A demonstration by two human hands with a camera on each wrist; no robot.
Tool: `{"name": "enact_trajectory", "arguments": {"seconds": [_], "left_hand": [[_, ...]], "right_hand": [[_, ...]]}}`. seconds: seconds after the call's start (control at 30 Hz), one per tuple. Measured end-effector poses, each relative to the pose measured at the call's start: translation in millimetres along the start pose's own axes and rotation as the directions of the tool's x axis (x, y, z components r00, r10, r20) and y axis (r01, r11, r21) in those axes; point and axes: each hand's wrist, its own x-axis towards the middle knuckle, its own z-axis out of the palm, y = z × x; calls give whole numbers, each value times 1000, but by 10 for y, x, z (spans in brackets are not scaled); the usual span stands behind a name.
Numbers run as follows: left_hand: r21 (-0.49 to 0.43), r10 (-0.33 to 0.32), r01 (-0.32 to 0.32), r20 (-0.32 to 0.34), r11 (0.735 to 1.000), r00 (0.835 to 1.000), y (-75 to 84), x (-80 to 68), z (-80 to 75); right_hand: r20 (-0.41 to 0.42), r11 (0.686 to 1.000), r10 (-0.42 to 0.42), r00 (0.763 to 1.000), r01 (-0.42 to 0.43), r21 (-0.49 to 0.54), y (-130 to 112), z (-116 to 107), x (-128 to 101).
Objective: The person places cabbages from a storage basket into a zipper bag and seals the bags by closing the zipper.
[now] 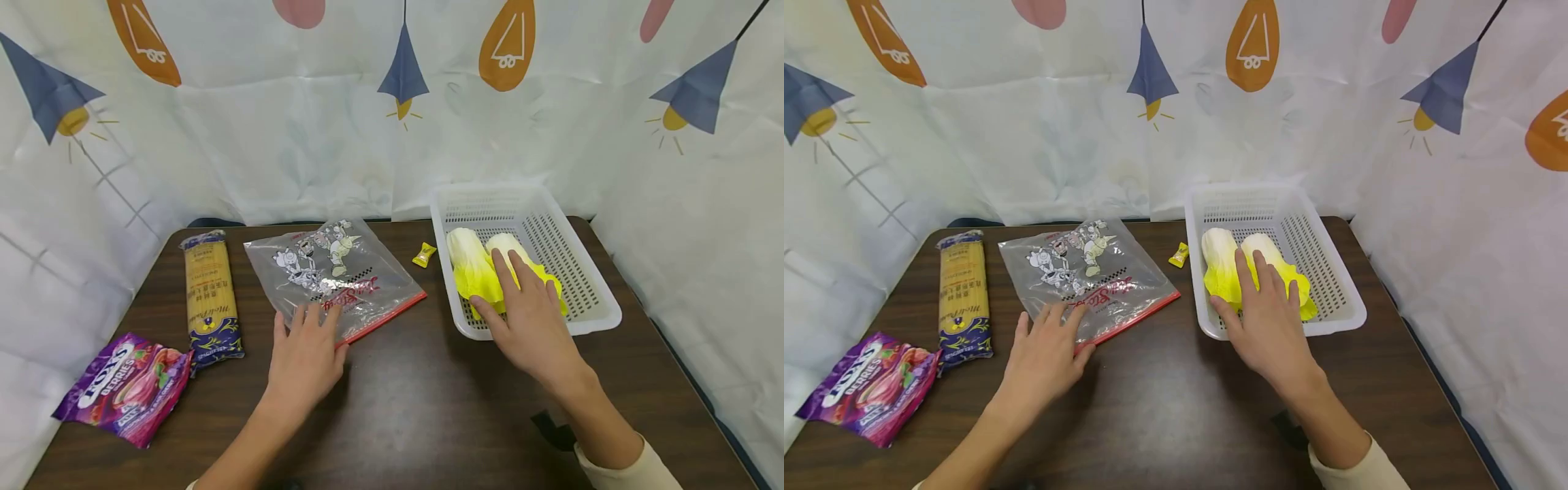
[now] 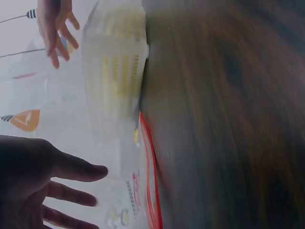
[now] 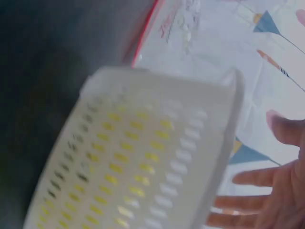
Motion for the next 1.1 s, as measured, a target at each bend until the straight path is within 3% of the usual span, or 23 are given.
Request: {"name": "enact_trajectory", "arguments": {"seconds": [0.17,0.37,0.77,0.93,1.1], "left_hand": [[4,-12,11,53,1000,999,-127,11,4],[-19,-21,25,154,1000,988,-233,17,8],[-64,-16,27,168,998,986,-344,34,123],[-46,-25,31,126,998,992,-370,26,147],[-86,-61,73,130,994,990,-390,15,170]], "right_hand": [[32,999,-34,999,35,-16,85,-195,83],[150,1000,21,988,-22,1,220,-459,204],[350,983,33,936,33,-181,592,-793,662],[443,978,65,894,31,-206,663,-798,869],[558,967,162,814,-18,-255,640,-698,1059]]}}
